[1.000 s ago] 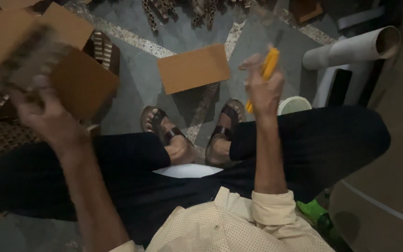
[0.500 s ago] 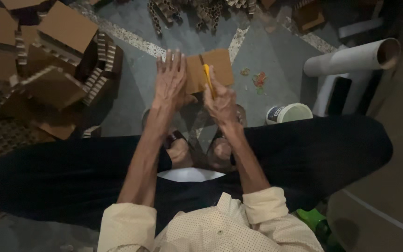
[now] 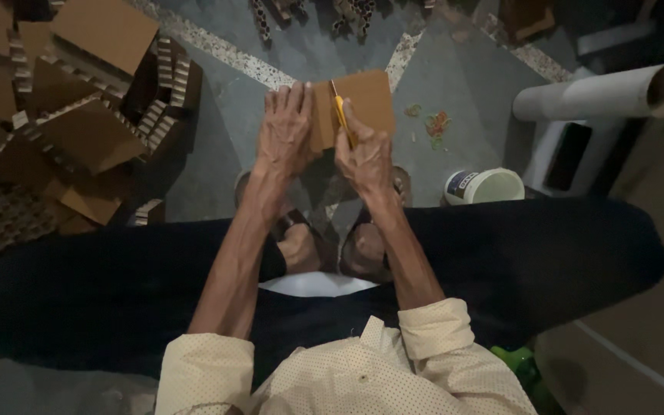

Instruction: The person sits on the floor and uses a yellow utility knife to cut rectangular pieces of corrugated cardboard. They repeatedly slice along the edges, separate the cut sections, and place them aside on the floor.

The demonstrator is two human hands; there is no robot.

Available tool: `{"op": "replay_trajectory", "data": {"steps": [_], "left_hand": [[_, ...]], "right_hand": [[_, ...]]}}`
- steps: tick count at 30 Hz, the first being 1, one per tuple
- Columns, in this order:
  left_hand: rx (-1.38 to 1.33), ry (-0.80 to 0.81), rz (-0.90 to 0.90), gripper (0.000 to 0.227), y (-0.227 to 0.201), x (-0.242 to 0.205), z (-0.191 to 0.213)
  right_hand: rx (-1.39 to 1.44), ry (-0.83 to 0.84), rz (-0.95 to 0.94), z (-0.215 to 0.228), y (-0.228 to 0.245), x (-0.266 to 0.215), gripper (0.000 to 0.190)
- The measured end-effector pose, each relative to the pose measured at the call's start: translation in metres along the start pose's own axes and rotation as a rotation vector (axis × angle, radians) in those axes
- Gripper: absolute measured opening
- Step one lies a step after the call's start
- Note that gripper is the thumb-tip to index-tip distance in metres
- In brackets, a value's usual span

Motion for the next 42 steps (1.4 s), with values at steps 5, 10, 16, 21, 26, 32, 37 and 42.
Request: {"op": "replay_trajectory", "data": {"steps": [5,10,16,21,26,32,37,42], "left_hand": [[-0.036,-0.03,-0.013,0.115,0.0,0.001,0.006],[-0.053,-0.015,-0.007,0.122,0.001,0.002,0.003],[-0.007,0.016,0.005,0.124,0.003,0.002,-0.003],[-0.041,0.002,-0.005,0.121,0.001,0.002,0.0],[-0.016,0.074,0.028,0.12,-0.005,0.002,0.006],[-0.032,0.058,-0.046,0.135,-0.015,0.005,0.004],[-0.107,-0.121,-0.169,0.107,-0.015,0.007,-0.002],[-0.222,-0.341,-0.234,0.085,-0.009,0.0,-0.002]], "right_hand": [[0.062,-0.014,0.121,0.001,0.01,0.009,0.046],[-0.1,0.037,0.12,-0.001,0.007,0.013,0.048],[-0.142,0.147,0.036,-0.002,-0.004,-0.027,0.05],[-0.143,0.049,0.03,-0.009,-0.019,-0.084,0.056],[-0.102,0.017,-0.011,-0.006,-0.013,-0.124,0.062],[-0.16,-0.106,0.071,0.033,0.009,-0.095,0.059],[-0.259,-0.021,-0.058,0.026,0.002,-0.034,0.056],[-0.081,-0.093,0.074,0.011,-0.003,-0.007,0.053]]}}
Point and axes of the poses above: each hand's wrist, its own x-axis towards the middle knuckle, its own z-axis out of the back of the hand, y = z × x, the point moved 5 cm from there along x, towards the middle knuckle, and after that the axes turned 3 degrees about y, right-handed, at the moved point
